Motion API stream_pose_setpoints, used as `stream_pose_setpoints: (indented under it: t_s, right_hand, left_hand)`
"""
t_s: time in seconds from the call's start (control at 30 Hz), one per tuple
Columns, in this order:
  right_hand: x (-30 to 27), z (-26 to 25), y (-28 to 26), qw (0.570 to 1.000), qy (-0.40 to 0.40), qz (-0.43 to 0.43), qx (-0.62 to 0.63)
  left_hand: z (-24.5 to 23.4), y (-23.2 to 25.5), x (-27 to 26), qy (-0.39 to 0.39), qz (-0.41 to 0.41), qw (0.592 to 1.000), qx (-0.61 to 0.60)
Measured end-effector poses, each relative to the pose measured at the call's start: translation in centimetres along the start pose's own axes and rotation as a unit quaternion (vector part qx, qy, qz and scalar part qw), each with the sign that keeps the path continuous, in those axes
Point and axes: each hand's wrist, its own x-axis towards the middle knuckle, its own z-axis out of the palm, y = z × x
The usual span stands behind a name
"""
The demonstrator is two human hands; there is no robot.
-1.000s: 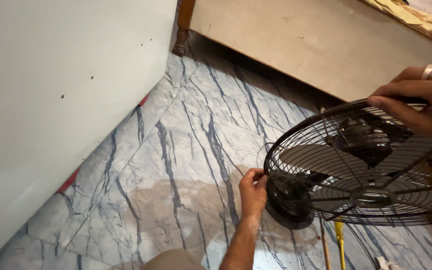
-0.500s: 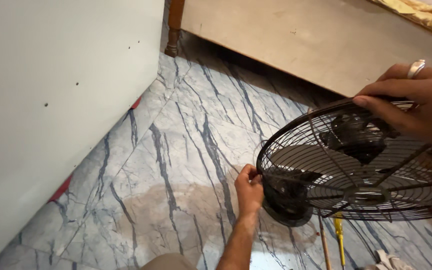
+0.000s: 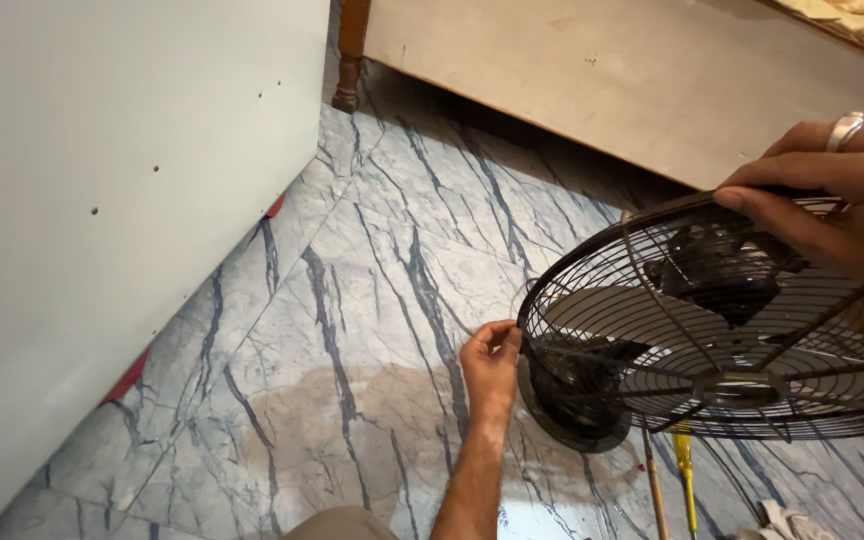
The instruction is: The person assembles an electric fan by attaching the front wire cage to the fan head. They align the cage with the fan blades and secure it by hand, rotating and adjusting the cage to ensure it is properly fitted.
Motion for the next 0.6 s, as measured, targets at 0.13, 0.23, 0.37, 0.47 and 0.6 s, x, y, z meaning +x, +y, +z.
stream_pose_setpoints:
  t_s: [0.13,0.23,0.37,0.47,0.6]
  right_hand:
    - [-0.2,0.3,0.3,1.0,0.004,0.001,0.014]
    - [-0.4,0.5,0.4,1.0,-0.022,0.009,-0.004]
    - [-0.6,0.6,-0.1,1.0,0.014,-0.015,0.015]
    - [-0.5,0.4,-0.4,1.0,0.019,-0.012,0.011]
    - [-0.2,0.5,-1.4,1.0,-0.004,0.004,-0.008]
  left_hand:
    - [0.3,1.0,0.5,-0.01,0.015,1.0,0.012]
    - [0.6,1.5,0.6,-0.011,0.012,0.999,0.042]
    - [1.0,1.6,0.4,0.008,0.041,0.994,0.097]
    - [0.9,1.3,0.1,0.017,0.039,0.994,0.1]
    - [-0.2,1.2,-0.4,0.001,0.059,0.996,0.071]
